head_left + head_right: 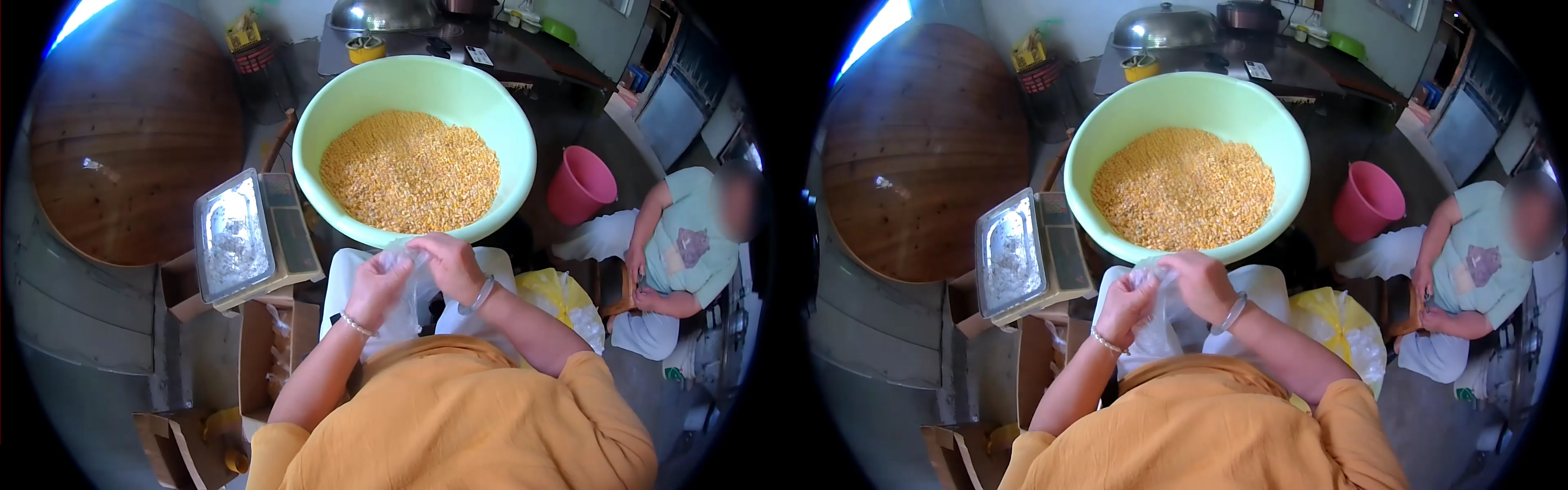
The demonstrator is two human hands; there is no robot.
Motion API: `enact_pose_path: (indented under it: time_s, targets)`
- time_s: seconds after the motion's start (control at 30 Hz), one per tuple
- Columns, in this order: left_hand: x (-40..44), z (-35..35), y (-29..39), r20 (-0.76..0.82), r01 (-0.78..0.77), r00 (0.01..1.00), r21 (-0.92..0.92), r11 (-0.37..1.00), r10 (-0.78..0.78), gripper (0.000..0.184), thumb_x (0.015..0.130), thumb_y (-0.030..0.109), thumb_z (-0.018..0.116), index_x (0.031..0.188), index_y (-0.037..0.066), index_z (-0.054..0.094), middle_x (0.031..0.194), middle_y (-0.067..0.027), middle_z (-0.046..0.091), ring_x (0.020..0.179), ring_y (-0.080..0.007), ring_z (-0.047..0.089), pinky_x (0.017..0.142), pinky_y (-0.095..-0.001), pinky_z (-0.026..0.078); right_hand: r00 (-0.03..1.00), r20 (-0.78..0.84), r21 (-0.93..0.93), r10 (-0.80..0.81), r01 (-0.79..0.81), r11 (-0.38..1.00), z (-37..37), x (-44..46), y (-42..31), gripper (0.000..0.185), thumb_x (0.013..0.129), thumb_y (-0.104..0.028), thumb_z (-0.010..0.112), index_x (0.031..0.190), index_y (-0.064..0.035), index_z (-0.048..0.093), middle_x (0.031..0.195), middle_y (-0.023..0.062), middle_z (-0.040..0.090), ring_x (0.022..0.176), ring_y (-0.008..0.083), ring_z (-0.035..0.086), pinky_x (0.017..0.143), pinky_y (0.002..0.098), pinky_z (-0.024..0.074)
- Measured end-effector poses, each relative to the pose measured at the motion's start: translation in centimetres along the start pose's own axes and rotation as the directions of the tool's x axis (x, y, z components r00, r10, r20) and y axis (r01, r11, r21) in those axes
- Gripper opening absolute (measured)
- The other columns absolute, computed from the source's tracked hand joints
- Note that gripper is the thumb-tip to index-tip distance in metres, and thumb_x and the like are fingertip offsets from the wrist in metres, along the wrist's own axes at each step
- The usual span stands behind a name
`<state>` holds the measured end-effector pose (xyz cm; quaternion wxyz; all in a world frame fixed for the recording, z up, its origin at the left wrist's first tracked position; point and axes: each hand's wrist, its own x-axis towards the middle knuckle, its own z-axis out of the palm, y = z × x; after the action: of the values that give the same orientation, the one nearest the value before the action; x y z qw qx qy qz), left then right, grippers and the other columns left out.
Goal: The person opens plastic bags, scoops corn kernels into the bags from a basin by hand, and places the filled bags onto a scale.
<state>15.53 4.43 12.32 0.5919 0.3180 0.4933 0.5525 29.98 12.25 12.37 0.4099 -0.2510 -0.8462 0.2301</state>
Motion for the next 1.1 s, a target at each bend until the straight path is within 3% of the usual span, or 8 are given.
enact_pose_path:
  time_s: [0.13,0.2,0.33,0.57,0.67,0.77,1.0,1.1]
  targets:
    - [1.0,-3.4,-1.9,0.267,-0.210,0.961,0.544,0.813,0.069,0.020,0.080,0.019,0.067,0.077,0.001,0.060,0.063,0.0034,0.054,0.053,-0.0070,0.049,0.048,-0.0235,0.039,0.999,-0.036,-0.029,0.026,-0.027,0.999,-1.9,1.5,0.7,0.022,0.073,0.006,0.047,0.087,-0.0041,0.061,0.081,0.0148,0.061,0.076,0.0333,0.059,0.065,0.0380,0.0481]
    - [0.8,-4.5,0.4,0.101,-0.155,0.980,0.926,0.343,0.168,0.020,0.075,0.018,0.070,0.072,0.001,0.060,0.062,-0.0001,0.057,0.054,-0.0114,0.052,0.051,-0.0290,0.041,1.000,0.022,-0.082,-0.021,0.023,0.996,-2.7,2.0,1.0,0.024,0.073,0.005,0.047,0.089,-0.0047,0.061,0.082,0.0138,0.061,0.074,0.0332,0.060,0.064,0.0383,0.0490]
    - [1.8,-7.2,2.2,0.012,-0.313,0.871,0.784,0.535,0.491,0.037,0.070,0.017,0.074,0.100,0.001,0.060,0.086,-0.0080,0.062,0.074,-0.0190,0.059,0.067,-0.0289,0.048,0.990,0.100,-0.200,-0.101,0.120,0.972,-3.6,3.1,2.2,0.024,0.072,0.003,0.050,0.092,-0.0058,0.060,0.081,0.0132,0.062,0.072,0.0325,0.061,0.062,0.0393,0.0499]
    - [4.1,-1.3,5.3,0.347,-0.532,0.713,0.834,0.148,0.609,0.051,0.069,0.020,0.072,0.114,0.004,0.053,0.114,-0.0166,0.056,0.104,-0.0336,0.054,0.086,-0.0361,0.045,0.967,0.156,-0.101,-0.200,0.217,0.971,-2.5,7.0,2.9,0.022,0.071,0.001,0.055,0.091,-0.0061,0.061,0.079,0.0127,0.062,0.072,0.0318,0.061,0.062,0.0391,0.0497]
    - [8.2,-3.2,2.7,0.174,-0.332,0.857,0.906,0.263,0.485,0.025,0.076,0.014,0.066,0.097,0.001,0.062,0.085,-0.0112,0.065,0.071,-0.0264,0.063,0.067,-0.0326,0.050,0.959,0.176,-0.130,-0.223,0.247,0.960,-2.9,8.6,3.4,0.022,0.071,0.000,0.056,0.091,-0.0067,0.061,0.079,0.0122,0.062,0.073,0.0310,0.061,0.063,0.0385,0.0500]
    - [12.6,-6.0,0.2,-0.096,-0.251,0.935,0.498,0.830,0.340,0.015,0.086,0.009,0.058,0.090,-0.005,0.062,0.073,-0.0033,0.061,0.064,-0.0085,0.057,0.059,-0.0211,0.047,0.967,0.238,-0.362,-0.087,0.171,0.916,-4.2,9.8,5.7,0.028,0.071,-0.002,0.058,0.098,-0.0072,0.059,0.085,0.0113,0.062,0.076,0.0306,0.061,0.068,0.0372,0.0505]
    - [17.9,-6.6,-0.2,-0.183,-0.157,0.952,0.399,0.903,0.246,0.021,0.082,0.018,0.059,0.080,-0.002,0.064,0.067,-0.0061,0.064,0.057,-0.0105,0.059,0.054,-0.0236,0.046,0.910,0.076,-0.120,-0.408,0.415,0.902,-1.0,11.5,5.5,0.026,0.074,-0.009,0.057,0.100,-0.0066,0.058,0.092,0.0110,0.060,0.089,0.0290,0.058,0.079,0.0369,0.0477]
    - [19.5,-6.7,-0.8,-0.170,-0.185,0.946,0.412,0.892,0.275,0.019,0.083,0.015,0.057,0.078,-0.002,0.063,0.065,-0.0056,0.063,0.053,-0.0101,0.056,0.050,-0.0237,0.043,0.852,0.473,-0.180,-0.226,0.344,0.922,2.8,11.0,10.2,0.026,0.076,-0.011,0.059,0.101,-0.0047,0.060,0.091,0.0134,0.062,0.091,0.0281,0.059,0.081,0.0384,0.0467]
